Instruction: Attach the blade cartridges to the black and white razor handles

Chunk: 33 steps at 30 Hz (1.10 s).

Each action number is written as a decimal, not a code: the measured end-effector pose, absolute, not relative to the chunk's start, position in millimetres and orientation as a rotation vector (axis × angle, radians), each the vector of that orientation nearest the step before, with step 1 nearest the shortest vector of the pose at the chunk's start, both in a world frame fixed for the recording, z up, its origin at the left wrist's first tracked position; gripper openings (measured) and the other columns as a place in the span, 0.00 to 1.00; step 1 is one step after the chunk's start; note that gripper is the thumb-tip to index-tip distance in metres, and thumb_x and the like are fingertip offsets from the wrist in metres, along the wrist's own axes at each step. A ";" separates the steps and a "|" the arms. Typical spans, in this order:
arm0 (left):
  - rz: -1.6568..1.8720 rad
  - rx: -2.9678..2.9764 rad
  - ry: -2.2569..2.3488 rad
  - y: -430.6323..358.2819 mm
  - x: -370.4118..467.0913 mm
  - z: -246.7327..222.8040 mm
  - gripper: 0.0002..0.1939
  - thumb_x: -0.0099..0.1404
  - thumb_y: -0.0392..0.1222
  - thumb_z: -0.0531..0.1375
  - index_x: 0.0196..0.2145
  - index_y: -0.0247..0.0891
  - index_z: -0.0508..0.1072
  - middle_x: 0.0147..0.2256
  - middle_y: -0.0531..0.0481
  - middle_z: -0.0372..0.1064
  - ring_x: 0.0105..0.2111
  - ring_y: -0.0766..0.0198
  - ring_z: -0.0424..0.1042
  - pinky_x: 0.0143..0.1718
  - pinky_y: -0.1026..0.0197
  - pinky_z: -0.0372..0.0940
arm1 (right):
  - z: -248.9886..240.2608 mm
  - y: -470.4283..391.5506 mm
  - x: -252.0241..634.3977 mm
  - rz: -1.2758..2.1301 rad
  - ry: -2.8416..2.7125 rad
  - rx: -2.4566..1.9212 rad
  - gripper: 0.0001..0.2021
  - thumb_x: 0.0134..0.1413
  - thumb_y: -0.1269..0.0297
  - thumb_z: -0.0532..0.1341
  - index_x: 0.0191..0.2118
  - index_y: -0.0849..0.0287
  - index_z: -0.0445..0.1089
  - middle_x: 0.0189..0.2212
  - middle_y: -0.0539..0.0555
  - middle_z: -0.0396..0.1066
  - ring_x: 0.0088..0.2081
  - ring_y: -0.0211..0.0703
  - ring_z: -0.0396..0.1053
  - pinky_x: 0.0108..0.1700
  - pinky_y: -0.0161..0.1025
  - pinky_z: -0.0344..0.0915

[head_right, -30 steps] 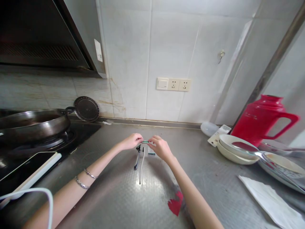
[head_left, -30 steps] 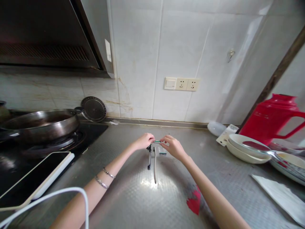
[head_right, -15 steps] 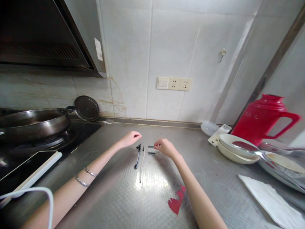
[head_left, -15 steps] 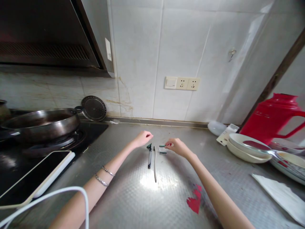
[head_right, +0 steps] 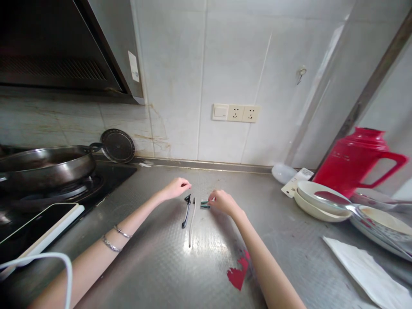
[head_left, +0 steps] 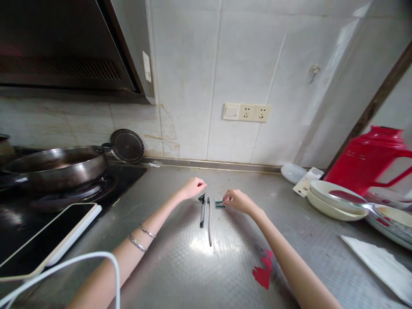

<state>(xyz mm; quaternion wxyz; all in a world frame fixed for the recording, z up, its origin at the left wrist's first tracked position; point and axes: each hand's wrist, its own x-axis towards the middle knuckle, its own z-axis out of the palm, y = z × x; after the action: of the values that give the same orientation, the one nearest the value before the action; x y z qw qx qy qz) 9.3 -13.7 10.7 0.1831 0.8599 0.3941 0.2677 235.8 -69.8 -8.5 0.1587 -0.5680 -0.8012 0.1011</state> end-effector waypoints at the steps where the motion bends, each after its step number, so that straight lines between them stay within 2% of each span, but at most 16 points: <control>1: 0.753 2.427 1.113 -13.4 9.3 10.2 0.17 0.59 0.45 0.51 0.23 0.31 0.72 0.19 0.53 0.64 0.23 0.68 0.60 0.25 0.66 0.51 | -9.4 -69.5 235.6 0.288 -2.289 -1.631 0.08 0.47 0.64 0.59 0.30 0.56 0.75 0.33 0.53 0.72 0.33 0.39 0.68 0.34 0.31 0.59; 14: 0.723 2.434 1.128 -17.2 9.8 13.9 0.17 0.59 0.44 0.51 0.23 0.31 0.73 0.19 0.52 0.64 0.22 0.68 0.59 0.24 0.66 0.49 | -9.7 -70.3 235.5 0.243 -2.281 -1.624 0.09 0.49 0.62 0.57 0.31 0.57 0.75 0.32 0.54 0.73 0.33 0.39 0.68 0.32 0.31 0.57; 19: 0.736 2.465 1.164 -14.8 5.4 17.3 0.18 0.59 0.45 0.50 0.23 0.30 0.73 0.18 0.52 0.64 0.21 0.68 0.59 0.24 0.66 0.49 | 0.4 -75.5 227.4 0.155 -2.118 -1.769 0.14 0.51 0.56 0.55 0.25 0.58 0.72 0.25 0.54 0.73 0.27 0.38 0.67 0.25 0.31 0.52; 23: 0.741 2.481 1.204 -16.6 0.7 27.3 0.19 0.59 0.46 0.50 0.24 0.30 0.73 0.19 0.51 0.65 0.21 0.68 0.59 0.24 0.65 0.49 | 11.7 -82.2 209.0 0.403 -2.078 -1.753 0.19 0.53 0.55 0.52 0.21 0.62 0.69 0.17 0.53 0.70 0.20 0.34 0.64 0.24 0.29 0.53; 27: 0.738 2.500 1.212 -26.1 -0.5 37.4 0.20 0.60 0.48 0.49 0.23 0.31 0.72 0.19 0.51 0.66 0.21 0.68 0.59 0.24 0.65 0.49 | 16.2 -90.7 180.2 0.693 -2.215 -1.744 0.20 0.52 0.55 0.52 0.20 0.64 0.69 0.14 0.54 0.69 0.15 0.32 0.61 0.21 0.29 0.55; 30: 0.713 2.506 1.223 -35.0 -2.7 39.4 0.20 0.59 0.49 0.50 0.23 0.31 0.72 0.18 0.50 0.66 0.21 0.68 0.59 0.24 0.66 0.49 | 16.0 -96.4 155.9 0.667 -2.353 -1.779 0.18 0.50 0.57 0.53 0.19 0.64 0.69 0.15 0.56 0.70 0.18 0.36 0.65 0.23 0.30 0.58; 33: 0.660 2.519 1.253 -41.6 -10.6 36.9 0.20 0.59 0.49 0.50 0.22 0.31 0.72 0.18 0.50 0.65 0.21 0.68 0.60 0.23 0.66 0.48 | 15.3 -100.0 136.2 0.545 -2.382 -1.876 0.15 0.48 0.59 0.54 0.26 0.65 0.72 0.18 0.57 0.73 0.25 0.41 0.70 0.27 0.32 0.61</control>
<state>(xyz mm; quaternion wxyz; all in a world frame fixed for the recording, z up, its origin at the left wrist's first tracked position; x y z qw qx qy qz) -10.6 -41.6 36.9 0.1254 0.8648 0.4301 0.2267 136.2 -100.0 15.3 0.0303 -0.6087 -0.7728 0.1768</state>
